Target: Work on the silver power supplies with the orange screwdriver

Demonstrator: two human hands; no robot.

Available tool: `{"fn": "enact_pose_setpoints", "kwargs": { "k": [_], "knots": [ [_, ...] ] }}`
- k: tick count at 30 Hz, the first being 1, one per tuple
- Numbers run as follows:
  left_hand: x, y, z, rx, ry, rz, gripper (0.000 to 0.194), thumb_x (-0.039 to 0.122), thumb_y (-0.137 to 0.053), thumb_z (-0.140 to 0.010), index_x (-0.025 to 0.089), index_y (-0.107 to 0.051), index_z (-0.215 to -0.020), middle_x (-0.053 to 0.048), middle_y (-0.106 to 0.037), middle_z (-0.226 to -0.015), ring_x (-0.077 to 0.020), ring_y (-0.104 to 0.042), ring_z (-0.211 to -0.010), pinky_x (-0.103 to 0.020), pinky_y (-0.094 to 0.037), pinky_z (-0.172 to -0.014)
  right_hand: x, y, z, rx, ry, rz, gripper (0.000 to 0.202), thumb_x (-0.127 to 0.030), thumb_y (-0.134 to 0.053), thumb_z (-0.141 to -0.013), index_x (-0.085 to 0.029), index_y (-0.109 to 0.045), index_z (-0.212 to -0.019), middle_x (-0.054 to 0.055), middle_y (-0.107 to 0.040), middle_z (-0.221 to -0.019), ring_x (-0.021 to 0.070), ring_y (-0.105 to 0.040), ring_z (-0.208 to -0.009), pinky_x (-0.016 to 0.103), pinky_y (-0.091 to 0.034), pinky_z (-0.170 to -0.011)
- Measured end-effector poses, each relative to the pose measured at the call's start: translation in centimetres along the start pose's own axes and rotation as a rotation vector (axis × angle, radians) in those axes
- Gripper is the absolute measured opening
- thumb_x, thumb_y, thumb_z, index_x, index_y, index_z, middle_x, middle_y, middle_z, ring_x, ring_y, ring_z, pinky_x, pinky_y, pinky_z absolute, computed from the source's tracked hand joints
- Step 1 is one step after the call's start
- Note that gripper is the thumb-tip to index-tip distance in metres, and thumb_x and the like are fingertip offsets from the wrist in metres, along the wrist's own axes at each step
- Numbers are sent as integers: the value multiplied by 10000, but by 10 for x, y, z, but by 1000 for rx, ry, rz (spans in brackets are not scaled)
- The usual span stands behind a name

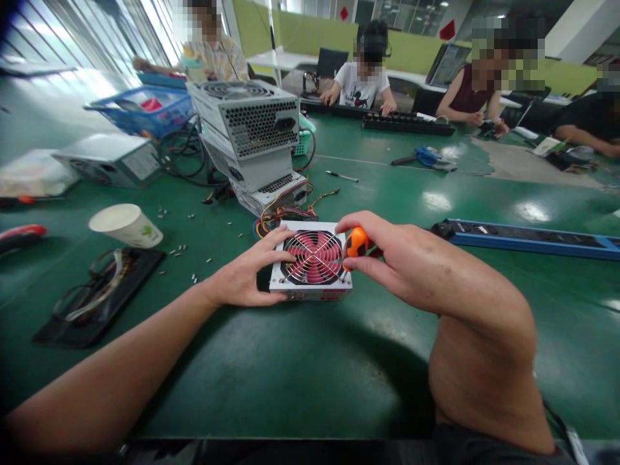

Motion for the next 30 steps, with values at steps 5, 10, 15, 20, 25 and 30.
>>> {"fn": "enact_pose_setpoints", "kwargs": {
  "k": [5,10,15,20,25,30],
  "knots": [
    [2,1,-1,-13,5,-6,734,384,-833,-793,209,-524,-1435,-208,-311,-1677,-438,-186,-1605,-683,-269,-1265,5,-10,-5,-5,-5,-41,490,-464,-587,-1004,-248,-458,-1425,67,-757,-1134,214,-733,-880,335,-546,-762],
    [4,2,-2,-10,24,-2,734,370,-848,-776,231,-532,-1424,-191,-320,-1676,-432,-196,-1604,-689,-275,-1263,-6,-10,-6,22,35,36,494,-416,-592,-1002,-224,-467,-1439,86,-762,-1089,224,-733,-826,316,-518,-682],
    [5,3,-3,-22,29,-4,725,356,-844,-781,227,-530,-1422,-190,-312,-1680,-428,-190,-1607,-685,-267,-1266,-9,-5,-2,14,32,26,472,-397,-603,-1000,-265,-492,-1439,58,-778,-1090,221,-745,-842,306,-516,-686],
    [4,2,-3,-27,31,-6,731,366,-843,-785,227,-522,-1428,-195,-302,-1683,-432,-188,-1606,-684,-265,-1265,-6,1,0,21,22,0,450,-444,-604,-998,-273,-525,-1407,28,-779,-1057,199,-730,-804,309,-518,-706],
    [4,1,-2,-35,24,-23,705,360,-820,-813,215,-513,-1430,-198,-279,-1697,-421,-182,-1610,-674,-251,-1274,-9,12,3,136,9,6,409,-410,-628,-978,-247,-573,-1349,31,-755,-1032,183,-693,-760,315,-525,-721],
    [3,1,-1,-45,30,-28,712,360,-816,-819,223,-498,-1441,-191,-274,-1701,-422,-186,-1609,-675,-249,-1275,-10,16,5,166,9,-10,405,-414,-624,-982,-232,-569,-1339,30,-734,-1030,176,-680,-771,305,-524,-725]
  ]
}}
Point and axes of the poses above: each hand's wrist, its own z-axis away from the middle knuckle, its own y-axis out of the back of the hand, x = y × z, the point moved 3 cm from there along -z, towards the middle knuckle
